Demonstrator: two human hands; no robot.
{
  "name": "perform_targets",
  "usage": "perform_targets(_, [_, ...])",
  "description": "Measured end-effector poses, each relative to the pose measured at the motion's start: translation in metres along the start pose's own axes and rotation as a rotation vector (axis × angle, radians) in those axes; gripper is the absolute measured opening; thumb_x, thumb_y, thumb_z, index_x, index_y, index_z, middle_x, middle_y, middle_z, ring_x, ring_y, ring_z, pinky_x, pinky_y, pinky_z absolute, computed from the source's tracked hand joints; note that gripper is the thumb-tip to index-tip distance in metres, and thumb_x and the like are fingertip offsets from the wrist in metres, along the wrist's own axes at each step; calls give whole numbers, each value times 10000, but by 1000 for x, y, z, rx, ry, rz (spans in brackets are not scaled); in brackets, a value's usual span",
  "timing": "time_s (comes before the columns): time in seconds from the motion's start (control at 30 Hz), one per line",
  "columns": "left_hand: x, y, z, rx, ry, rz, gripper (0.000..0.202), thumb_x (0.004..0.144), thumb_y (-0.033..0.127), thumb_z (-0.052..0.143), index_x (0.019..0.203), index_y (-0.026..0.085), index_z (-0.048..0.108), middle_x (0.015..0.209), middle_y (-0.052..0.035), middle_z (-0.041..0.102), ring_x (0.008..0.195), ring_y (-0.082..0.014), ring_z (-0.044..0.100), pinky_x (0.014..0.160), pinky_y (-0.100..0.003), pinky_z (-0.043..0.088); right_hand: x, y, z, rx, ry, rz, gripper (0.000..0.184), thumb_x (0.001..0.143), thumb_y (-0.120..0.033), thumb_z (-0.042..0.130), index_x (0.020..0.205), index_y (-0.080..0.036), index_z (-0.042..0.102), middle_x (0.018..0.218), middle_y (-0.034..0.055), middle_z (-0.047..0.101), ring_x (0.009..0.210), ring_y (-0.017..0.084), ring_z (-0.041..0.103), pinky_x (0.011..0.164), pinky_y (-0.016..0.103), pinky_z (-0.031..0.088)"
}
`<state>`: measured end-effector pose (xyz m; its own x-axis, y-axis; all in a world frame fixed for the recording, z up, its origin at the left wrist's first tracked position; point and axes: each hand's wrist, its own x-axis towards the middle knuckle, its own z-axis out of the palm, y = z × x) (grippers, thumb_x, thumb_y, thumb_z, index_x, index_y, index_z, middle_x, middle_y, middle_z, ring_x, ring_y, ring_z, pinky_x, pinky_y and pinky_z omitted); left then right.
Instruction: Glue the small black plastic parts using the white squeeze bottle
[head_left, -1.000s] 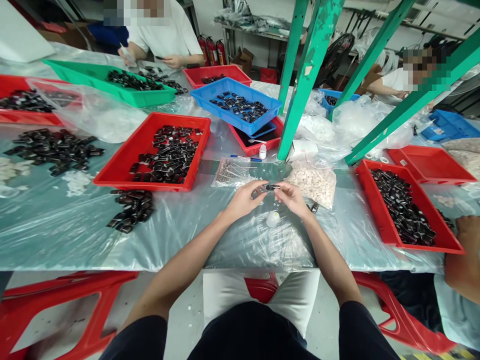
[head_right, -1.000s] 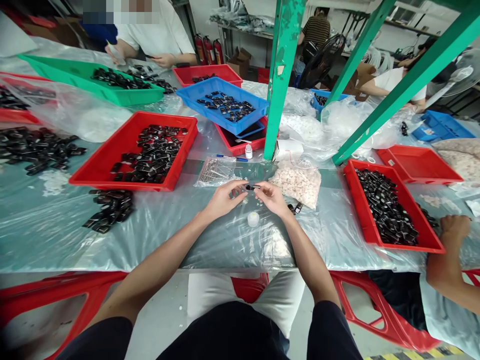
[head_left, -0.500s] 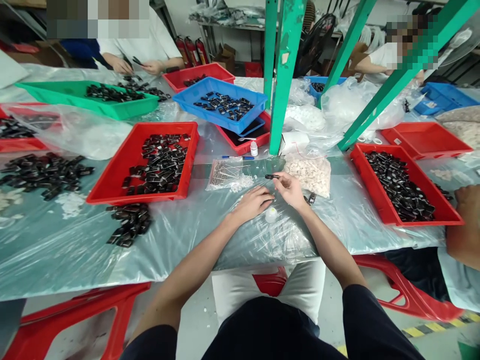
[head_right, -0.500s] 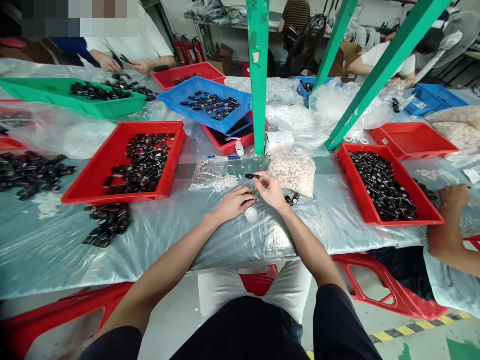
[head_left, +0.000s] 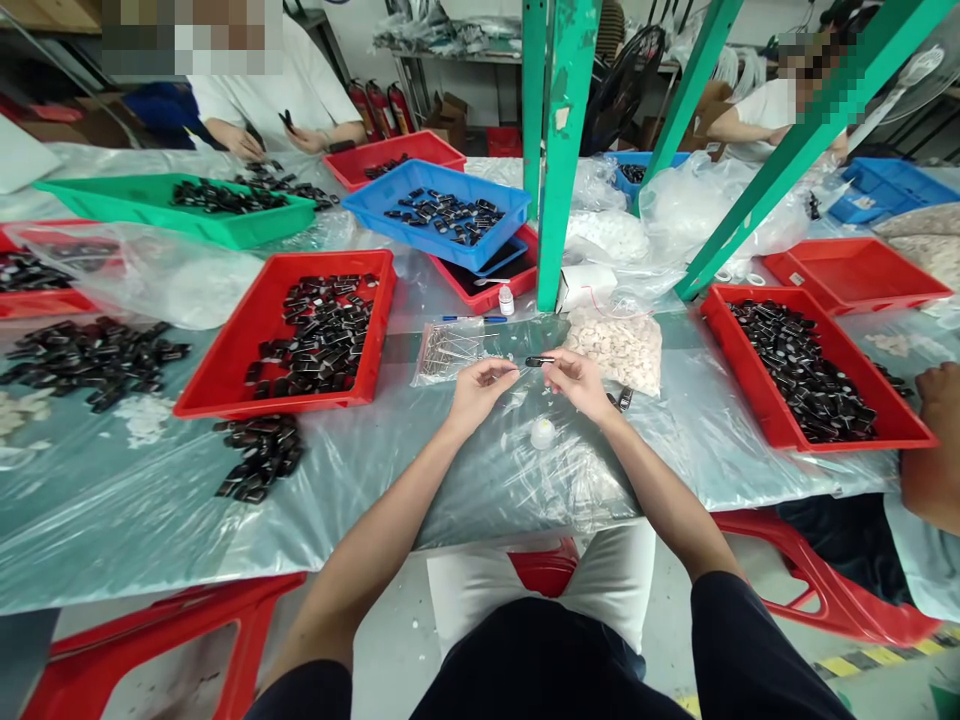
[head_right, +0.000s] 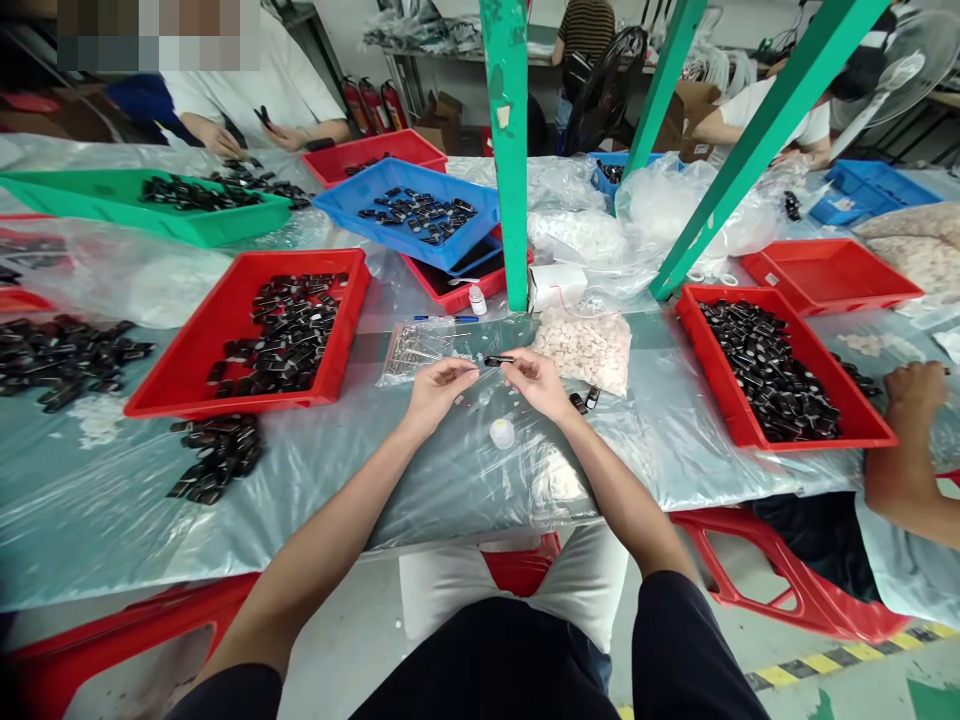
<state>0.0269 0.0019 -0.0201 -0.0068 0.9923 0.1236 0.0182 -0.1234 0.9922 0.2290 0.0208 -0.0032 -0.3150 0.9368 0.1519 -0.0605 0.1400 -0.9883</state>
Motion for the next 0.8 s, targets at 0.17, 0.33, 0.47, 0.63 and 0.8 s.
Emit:
perform_targets(0.17, [-3,8,4,-273,-2,-167,392,667,503,886,858,192,743,666,11,608,599,-108,505,520,-244,324,-3,-3,4,1,-57,25,421,805,-597,786,955,-206,754,657,-12,627,523,121,510,516,269,422])
perform_targets(0.33, [-5,16,6,-423,-35,-215,409,609,473,934,819,173,752,637,8,606,585,-84,486,511,-224,303,-3,-3,4,-2,-71,30,405,812,-576,784,956,-198,783,664,-2,626,520,119,500,507,268,407])
perform_targets(0.47, [-6,19,7,-446,-26,-234,402,587,460,955,796,170,771,613,10,615,567,-71,494,507,-206,316,-3,-2,4,-7,-70,53,456,804,-602,780,994,-188,789,677,-4,628,532,113,500,501,257,400])
perform_targets(0.63, [-6,20,7,-450,-17,-254,366,578,410,969,784,170,785,602,11,619,548,-68,506,506,-204,339,-4,-1,3,-14,-72,72,463,791,-595,788,1003,-183,796,682,-3,633,538,112,497,508,259,405])
perform_targets(0.8, [-5,19,6,-463,-50,-261,347,592,386,965,786,163,782,600,2,623,546,-71,504,494,-204,317,-3,2,2,18,-82,78,440,785,-571,801,1000,-186,802,682,-1,636,538,115,497,524,268,422])
